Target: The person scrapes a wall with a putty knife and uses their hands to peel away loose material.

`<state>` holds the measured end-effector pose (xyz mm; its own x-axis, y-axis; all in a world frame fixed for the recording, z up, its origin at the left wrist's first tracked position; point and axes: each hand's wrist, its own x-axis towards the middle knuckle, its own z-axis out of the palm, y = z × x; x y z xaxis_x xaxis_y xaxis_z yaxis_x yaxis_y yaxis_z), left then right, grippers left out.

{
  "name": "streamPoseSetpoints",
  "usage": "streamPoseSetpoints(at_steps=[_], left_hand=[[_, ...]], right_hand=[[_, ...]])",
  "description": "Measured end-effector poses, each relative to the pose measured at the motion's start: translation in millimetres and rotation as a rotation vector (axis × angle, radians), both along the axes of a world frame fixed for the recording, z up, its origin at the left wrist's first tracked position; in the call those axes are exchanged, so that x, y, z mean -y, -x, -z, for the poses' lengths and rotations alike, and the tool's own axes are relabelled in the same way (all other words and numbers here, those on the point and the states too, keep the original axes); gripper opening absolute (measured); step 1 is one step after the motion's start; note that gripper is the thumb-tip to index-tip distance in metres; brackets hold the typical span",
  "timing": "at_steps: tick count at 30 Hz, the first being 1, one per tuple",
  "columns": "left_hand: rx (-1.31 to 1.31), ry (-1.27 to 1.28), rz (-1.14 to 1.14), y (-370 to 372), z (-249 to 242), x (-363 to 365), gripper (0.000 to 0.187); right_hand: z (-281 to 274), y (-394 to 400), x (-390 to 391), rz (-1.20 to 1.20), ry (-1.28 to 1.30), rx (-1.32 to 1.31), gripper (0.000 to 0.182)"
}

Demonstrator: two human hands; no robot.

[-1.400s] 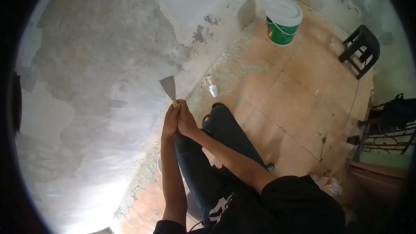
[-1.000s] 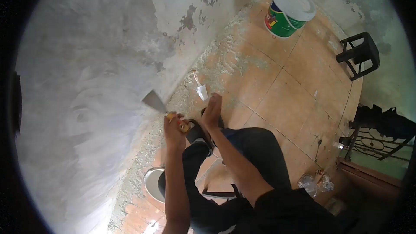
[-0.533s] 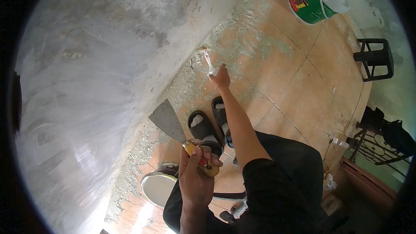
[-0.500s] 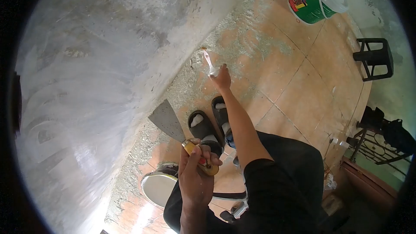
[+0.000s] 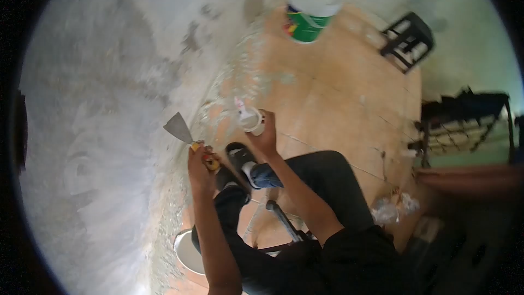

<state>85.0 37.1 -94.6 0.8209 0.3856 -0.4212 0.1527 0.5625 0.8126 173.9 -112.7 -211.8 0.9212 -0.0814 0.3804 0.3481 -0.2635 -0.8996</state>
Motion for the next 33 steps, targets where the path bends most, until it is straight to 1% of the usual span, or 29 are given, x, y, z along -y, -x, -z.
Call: streamPoseSetpoints(at_steps=[1,2,3,4,5,7,8,9,10,11,13,15,16,18,19,21,22,24,25,26,28,29,30,31,32,33], left_hand=[[-0.035,-0.117,0.065,-2.2,-1.8,4.9,0.016],[-0.079,-0.282,0.135,-2.4,-14.2,13.4,0.019],[-0.025,-0.389,0.23,-0.5,-19.9,20.3,0.021],[0.085,-0.35,0.27,2.0,-18.3,29.8,0.021],[0.114,-0.382,0.348,4.3,-36.0,46.5,0.021],[0.127,-0.335,0.417,17.1,-62.5,87.1,0.021],[0.151,-0.351,0.459,22.8,-72.8,107.4,0.021],[0.153,-0.272,0.466,32.5,-83.1,130.0,0.021],[0.152,-0.199,0.468,41.6,-93.2,148.2,0.021],[0.173,-0.22,0.497,51.6,-100.7,162.9,0.021],[0.178,-0.145,0.686,65.8,-116.6,186.7,0.021],[0.172,-0.206,0.804,72.8,-137.8,200.4,0.021],[0.161,-0.297,0.841,75.5,-148.6,203.3,0.022],[0.153,-0.435,0.937,82.4,-169.6,209.9,0.023],[0.14,-0.458,0.973,86.4,-184.0,216.3,0.023],[0.122,-0.436,1.002,99.5,-203.0,226.1,0.022],[0.121,-0.452,1.069,101.8,-209.0,231.9,0.023],[0.081,-0.52,1.138,107.9,-212.2,252.1,0.025],[0.053,-0.571,1.19,109.3,-213.1,265.9,0.026],[0.018,-0.587,1.225,112.7,-212.2,283.3,0.028],[-0.054,-0.551,1.323,112.7,-196.4,305.9,0.028],[-0.077,-0.523,1.36,114.7,-187.3,319.2,0.029],[-0.123,-0.56,1.38,117.1,-180.6,335.8,0.028],[-0.15,-0.516,1.426,115.9,-168.7,344.7,0.023],[-0.191,-0.521,1.457,116.3,-162.8,355.2,0.022],[-0.23,-0.528,1.483,116.3,-158.0,365.0,0.022]], right_hand=[[-28.4,8.5,15.9,0.037,0.019,-0.03,0.061],[-57.0,15.9,33.6,0.09,0.034,-0.058,0.06],[-69.2,20.6,53.3,0.082,-0.039,-0.069,0.06],[-90.1,27.7,76.0,0.101,-0.049,-0.037,0.061],[-107.4,36.2,100.5,0.182,-0.049,-0.018,0.061],[-132.9,54.3,151.3,0.158,-0.089,0.003,0.063],[-135.8,62.9,173.7,0.19,-0.073,0.01,0.063],[-134.3,73.4,196.6,0.225,-0.092,0.028,0.063],[-130.0,84.6,219.8,0.254,-0.055,-0.031,0.064],[-124.7,97.3,242.8,0.283,-0.017,-0.089,0.065],[-113.2,124.6,287.8,0.359,0.012,-0.134,0.068],[-97.3,156.6,329.5,0.424,0.049,-0.303,0.075],[-78.2,172.9,347.5,0.457,0.017,-0.32,0.075],[-29.1,208.9,383.2,0.513,0.181,-0.438,0.086],[-14.9,228.4,397.4,0.54,0.151,-0.46,0.086],[16.4,270.3,412.2,0.657,0.089,-0.684,0.085],[34.5,286.3,420.9,0.668,0.065,-0.7,0.085],[66.6,312.5,434.2,0.802,0.091,-0.92,0.082],[75.1,323.2,439.4,0.81,0.068,-0.937,0.082],[84.8,333.5,444.1,0.875,0.007,-1.008,0.081],[104.6,352.4,450.5,0.988,-0.09,-1.167,0.08],[116.3,356.8,453.6,1.002,-0.104,-1.19,0.08],[125.7,360.2,457.1,1.046,-0.092,-1.275,0.081],[135.1,366.1,460.9,1.084,-0.076,-1.36,0.082],[143.5,371.3,465.9,1.09,-0.08,-1.38,0.082],[152.6,374.2,470.5,1.124,-0.124,-1.442,0.085]])
